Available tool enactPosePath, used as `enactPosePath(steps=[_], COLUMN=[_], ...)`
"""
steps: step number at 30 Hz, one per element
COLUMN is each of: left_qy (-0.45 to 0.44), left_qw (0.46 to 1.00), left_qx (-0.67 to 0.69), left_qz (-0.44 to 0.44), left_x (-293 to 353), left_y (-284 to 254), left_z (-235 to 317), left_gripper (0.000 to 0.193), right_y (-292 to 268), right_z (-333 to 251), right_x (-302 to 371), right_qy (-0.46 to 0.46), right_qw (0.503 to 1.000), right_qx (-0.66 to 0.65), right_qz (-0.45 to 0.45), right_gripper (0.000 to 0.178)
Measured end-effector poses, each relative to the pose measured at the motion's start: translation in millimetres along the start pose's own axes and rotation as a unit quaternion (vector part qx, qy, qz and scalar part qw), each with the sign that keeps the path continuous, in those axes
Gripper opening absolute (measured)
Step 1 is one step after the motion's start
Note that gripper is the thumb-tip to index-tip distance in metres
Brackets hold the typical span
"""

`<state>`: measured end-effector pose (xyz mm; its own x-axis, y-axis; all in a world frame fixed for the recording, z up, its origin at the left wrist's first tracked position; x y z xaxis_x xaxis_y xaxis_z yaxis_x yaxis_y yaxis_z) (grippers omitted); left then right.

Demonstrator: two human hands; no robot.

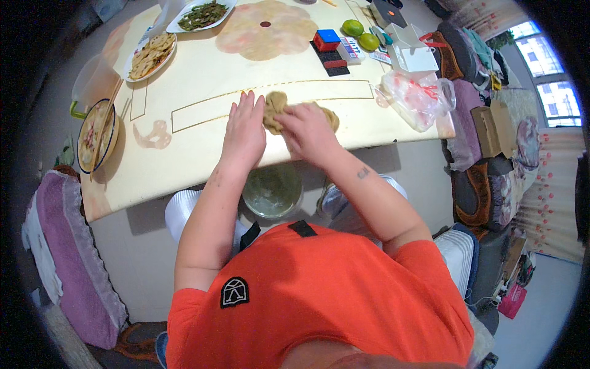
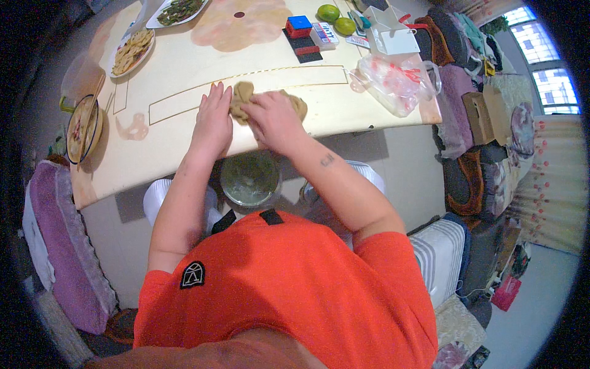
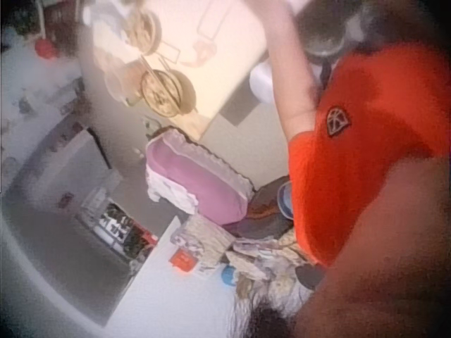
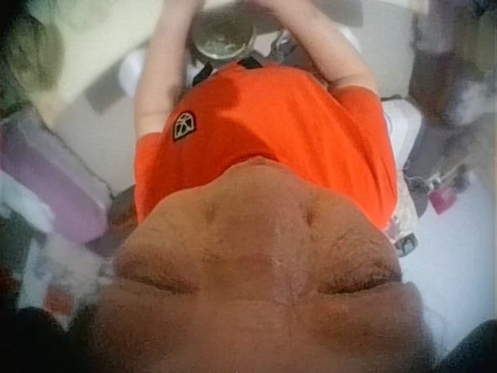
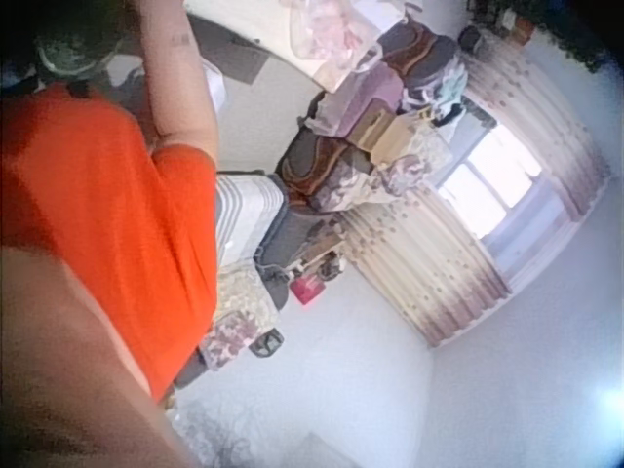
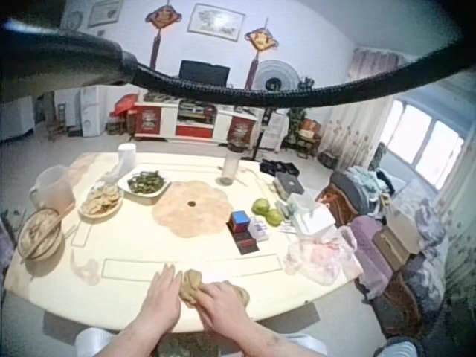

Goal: The person wipes a table surface using a cloth, moving items like plates of food and small blocks aside to clean underneath them, then wrings out the cloth in a bucket of water and continues wiping the surface.

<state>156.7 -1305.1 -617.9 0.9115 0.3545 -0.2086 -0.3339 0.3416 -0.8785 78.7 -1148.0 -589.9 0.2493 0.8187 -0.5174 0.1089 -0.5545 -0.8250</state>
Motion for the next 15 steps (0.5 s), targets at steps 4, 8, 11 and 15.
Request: enactPosePath(steps=[4,8,11,15], left_qy=[-0.009,0.002,-0.002,-0.007], left_qw=[1.000,1.000,1.000,1.000], left_qx=[-0.004,-0.010,0.001,0.020], left_qz=[0.001,0.011,0.013,-0.005], left_x=[-2.5,-7.9,-9.8,-15.9], left_y=[-2.5,0.0,1.4,-5.7], left_z=[3.7,4.3,3.3,12.9], left_gripper=[0.051,0.051,0.049,0.035], right_y=[26.2,39.9,31.7,8.5], right_z=[39.1,54.4,37.9,16.7], right_x=[-43.6,-66.6,-59.7,-17.9], right_qy=[0.031,0.049,0.049,0.028], right_qw=[0.997,0.995,0.996,0.998], right_qx=[0.019,0.032,0.026,0.019], right_qz=[0.063,0.080,0.066,0.044], right_gripper=[0.022,0.024,0.027,0.029])
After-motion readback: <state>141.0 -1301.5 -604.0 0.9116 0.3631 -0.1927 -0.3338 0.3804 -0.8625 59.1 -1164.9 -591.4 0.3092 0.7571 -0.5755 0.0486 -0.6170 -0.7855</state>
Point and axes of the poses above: each hand's wrist, its own x-axis away from the middle knuckle, its own y-axis out of the palm, z = x × y, the point moved 1 cm from there along -x, towards the middle knuckle, and after that the axes turned 8 degrees about -y, right-handed, at the moved point
